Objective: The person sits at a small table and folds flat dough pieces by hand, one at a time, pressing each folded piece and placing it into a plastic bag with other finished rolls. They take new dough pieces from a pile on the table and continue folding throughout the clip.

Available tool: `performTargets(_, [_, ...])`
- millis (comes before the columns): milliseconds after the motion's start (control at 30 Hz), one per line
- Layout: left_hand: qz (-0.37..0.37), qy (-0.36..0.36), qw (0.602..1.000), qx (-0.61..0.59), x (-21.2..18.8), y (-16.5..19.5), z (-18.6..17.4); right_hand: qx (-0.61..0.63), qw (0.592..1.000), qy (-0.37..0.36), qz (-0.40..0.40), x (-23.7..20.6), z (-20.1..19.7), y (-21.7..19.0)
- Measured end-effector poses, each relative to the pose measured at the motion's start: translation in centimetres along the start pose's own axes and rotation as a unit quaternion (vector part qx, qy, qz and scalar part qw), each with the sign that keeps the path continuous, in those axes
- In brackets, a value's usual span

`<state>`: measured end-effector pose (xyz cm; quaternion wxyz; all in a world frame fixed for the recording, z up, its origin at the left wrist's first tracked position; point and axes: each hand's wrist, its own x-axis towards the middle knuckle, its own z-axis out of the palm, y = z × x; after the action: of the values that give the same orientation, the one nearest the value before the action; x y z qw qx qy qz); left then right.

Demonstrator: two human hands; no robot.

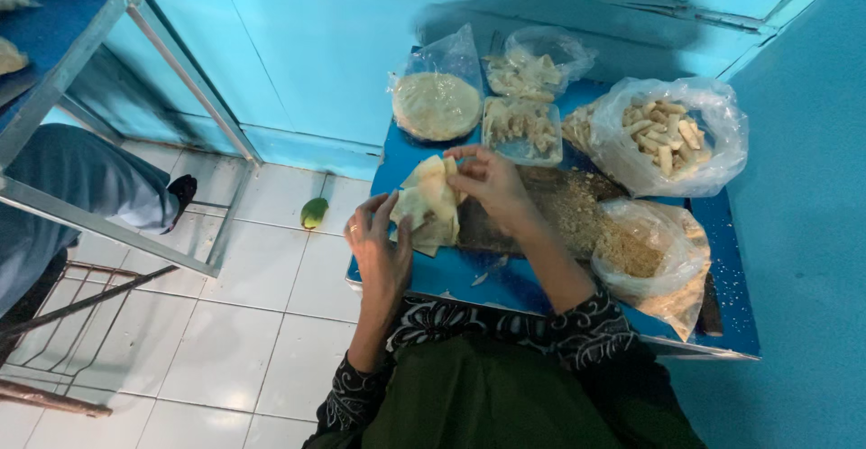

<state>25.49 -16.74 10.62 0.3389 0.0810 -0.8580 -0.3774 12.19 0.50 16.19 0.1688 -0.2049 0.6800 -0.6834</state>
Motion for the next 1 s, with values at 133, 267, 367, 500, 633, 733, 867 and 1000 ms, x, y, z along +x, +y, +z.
performTargets(133, [-0.214,-0.11,0.902,-0.36,1.0,1.7,1.5,0.136,0.988,-0.003,0.067,-2.8,-0.3,-0.4])
performTargets(267, [-0.178,-0.089,0.884,-0.423,0.8,3.4,4.8,0.134,0.991,0.016,0.015,-4.4,-2.3,1.0])
performTargets(367, [-0.173,-0.111,0.862,-0.464,0.3,3.8,7.3,0.17,0.985,0.034,-0.004,-4.8,-4.6,2.8])
performTargets(500, [-0.261,-0.13,0.794,-0.534,-0.2,3.8,9.9,0.266,0.959,0.083,0.045,-5.0,-7.0,4.5])
performTargets(633, [-0.345,-0.107,0.689,-0.628,-0.8,4.4,12.5,0.197,0.973,0.117,-0.001,-5.1,-6.9,5.4])
performTargets(733, [-0.321,-0.1,0.769,-0.543,-1.2,4.7,13.6,0.085,0.988,0.106,-0.066,-5.4,-7.2,5.5])
performTargets(867, [-0.215,-0.103,0.869,-0.433,-1.4,4.2,13.3,0.072,0.987,0.137,-0.05,-5.6,-9.0,4.5])
performTargets(1000, [-0.12,-0.093,0.965,-0.215,-0.9,3.8,10.9,-0.024,0.98,0.166,-0.105,-6.9,-11.2,2.8])
